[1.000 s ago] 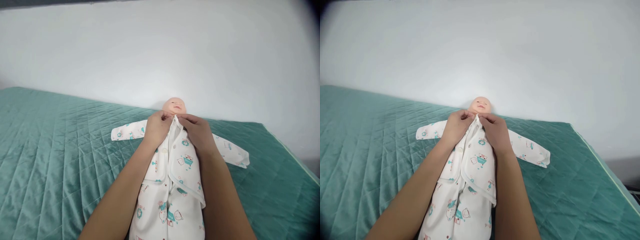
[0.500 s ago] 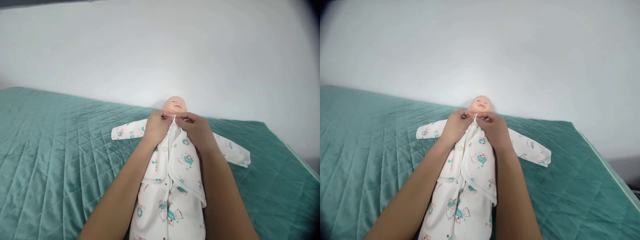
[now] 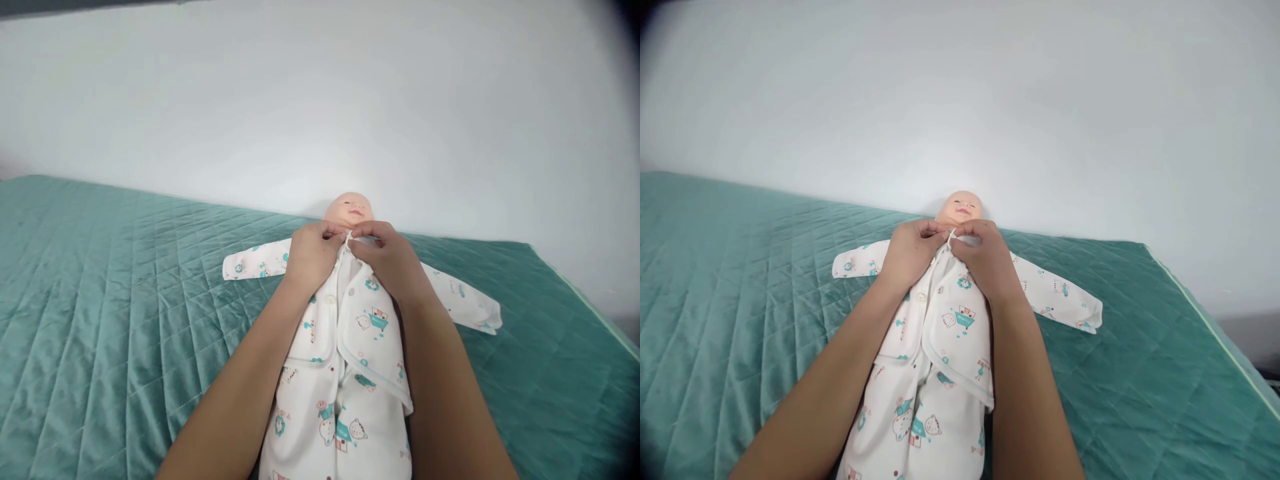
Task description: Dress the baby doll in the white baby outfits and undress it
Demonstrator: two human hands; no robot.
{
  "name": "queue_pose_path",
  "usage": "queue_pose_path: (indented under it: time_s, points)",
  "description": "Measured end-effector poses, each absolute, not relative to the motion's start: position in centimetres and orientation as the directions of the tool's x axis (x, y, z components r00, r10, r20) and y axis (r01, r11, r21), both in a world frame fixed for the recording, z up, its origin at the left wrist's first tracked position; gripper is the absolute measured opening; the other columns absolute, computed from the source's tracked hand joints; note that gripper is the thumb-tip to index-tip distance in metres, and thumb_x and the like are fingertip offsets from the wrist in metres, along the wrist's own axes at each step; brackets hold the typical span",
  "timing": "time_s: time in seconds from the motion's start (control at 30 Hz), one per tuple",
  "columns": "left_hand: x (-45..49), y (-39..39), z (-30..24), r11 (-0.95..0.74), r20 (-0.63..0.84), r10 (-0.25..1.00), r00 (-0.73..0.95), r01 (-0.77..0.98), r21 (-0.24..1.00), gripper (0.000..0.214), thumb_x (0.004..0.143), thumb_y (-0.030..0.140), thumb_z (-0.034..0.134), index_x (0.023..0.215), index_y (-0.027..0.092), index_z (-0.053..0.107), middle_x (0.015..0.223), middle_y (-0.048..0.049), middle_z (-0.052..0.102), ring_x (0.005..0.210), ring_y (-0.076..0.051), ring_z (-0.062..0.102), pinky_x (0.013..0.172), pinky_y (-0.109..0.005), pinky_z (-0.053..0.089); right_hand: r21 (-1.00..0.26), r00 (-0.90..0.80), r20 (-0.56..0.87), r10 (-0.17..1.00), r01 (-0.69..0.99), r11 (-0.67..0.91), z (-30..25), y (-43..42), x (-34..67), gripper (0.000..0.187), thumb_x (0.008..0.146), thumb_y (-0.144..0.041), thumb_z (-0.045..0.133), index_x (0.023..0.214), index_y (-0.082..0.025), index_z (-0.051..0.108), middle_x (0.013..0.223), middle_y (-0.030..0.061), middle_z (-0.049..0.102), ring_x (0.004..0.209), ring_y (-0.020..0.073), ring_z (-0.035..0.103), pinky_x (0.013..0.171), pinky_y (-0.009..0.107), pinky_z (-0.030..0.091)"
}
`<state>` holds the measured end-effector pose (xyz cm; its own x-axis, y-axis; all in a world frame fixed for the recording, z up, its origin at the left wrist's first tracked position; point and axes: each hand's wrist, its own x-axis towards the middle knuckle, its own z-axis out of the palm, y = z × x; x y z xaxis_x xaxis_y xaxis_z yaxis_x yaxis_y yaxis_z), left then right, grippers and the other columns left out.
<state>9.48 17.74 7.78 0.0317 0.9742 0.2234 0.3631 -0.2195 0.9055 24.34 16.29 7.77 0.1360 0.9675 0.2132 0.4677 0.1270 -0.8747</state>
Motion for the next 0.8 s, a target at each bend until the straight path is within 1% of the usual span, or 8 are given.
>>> queue_pose_path:
  time_s: [0.1,0.2,0.27,0.4,0.6,0.7,0.8]
  points:
    - [9.5,17.6,7.9,-0.23,0.228,0.972,0.048,0.363,0.903,0.015,0.088,0.02,0.061,0.092,0.019,0.076,0.096,-0.0054,0.08,0.09,-0.019,0.073,0.085,-0.03,0.052,-0.853,0.124,0.237,0.964,0.502,0.145,7.9,16.2,24.1,0.019,0.073,-0.032,0.069,0.091,-0.024,0.07,0.119,0.0039,0.064,0.113,0.0251,0.057,0.104,0.041,0.041]
    - [9.7,17.4,7.9,-0.219,0.212,0.975,0.059,0.35,0.911,0.019,0.089,0.028,0.064,0.102,0.019,0.074,0.096,-0.0065,0.08,0.09,-0.021,0.073,0.082,-0.031,0.053,-0.839,0.105,0.228,0.968,0.526,0.14,8.2,16.2,23.8,0.019,0.071,-0.029,0.068,0.09,-0.024,0.068,0.118,0.0048,0.063,0.114,0.0261,0.056,0.104,0.042,0.04]
    - [9.9,17.4,7.9,-0.206,0.198,0.979,0.059,0.344,0.916,0.02,0.088,0.032,0.066,0.101,0.019,0.074,0.095,-0.0068,0.079,0.089,-0.021,0.073,0.08,-0.031,0.053,-0.843,0.095,0.206,0.974,0.522,0.127,8.4,16.1,23.7,0.018,0.071,-0.028,0.067,0.088,-0.024,0.067,0.116,0.0049,0.064,0.114,0.0266,0.056,0.103,0.042,0.039]
    - [9.9,17.8,7.6,-0.184,0.177,0.983,0.05,0.309,0.933,0.014,0.086,0.024,0.064,0.096,0.019,0.072,0.09,-0.0051,0.078,0.086,-0.019,0.071,0.078,-0.03,0.052,-0.848,0.095,0.184,0.978,0.519,0.109,8.4,16.2,23.7,0.018,0.07,-0.029,0.066,0.087,-0.024,0.066,0.111,0.0041,0.066,0.108,0.0263,0.057,0.099,0.042,0.041]
    - [9.9,18.1,7.1,-0.174,0.164,0.985,0.058,0.256,0.951,0.022,0.08,0.017,0.061,0.1,0.02,0.071,0.079,-0.0012,0.073,0.077,-0.017,0.067,0.073,-0.028,0.049,-0.85,0.125,0.117,0.985,0.526,0.034,8.4,16.0,23.9,0.024,0.071,-0.031,0.068,0.094,-0.023,0.067,0.111,0.0049,0.068,0.1,0.025,0.059,0.092,0.039,0.043]
    - [9.7,18.0,7.1,-0.175,0.163,0.984,0.069,0.234,0.956,0.026,0.078,0.015,0.06,0.101,0.019,0.072,0.081,-0.0012,0.073,0.077,-0.016,0.066,0.075,-0.028,0.049,-0.846,0.114,0.104,0.988,0.532,0.028,8.7,15.8,23.9,0.025,0.073,-0.031,0.066,0.096,-0.023,0.067,0.113,0.0051,0.069,0.099,0.0244,0.059,0.091,0.039,0.043]
    - [9.1,18.0,7.1,-0.208,0.185,0.975,0.126,0.207,0.956,0.028,0.08,0.015,0.06,0.104,0.019,0.073,0.085,-0.0024,0.073,0.081,-0.015,0.067,0.078,-0.028,0.05,-0.85,0.105,0.109,0.988,0.525,0.038,8.9,15.7,23.9,0.024,0.074,-0.031,0.064,0.095,-0.022,0.068,0.111,0.0052,0.07,0.097,0.0239,0.059,0.09,0.038,0.043]
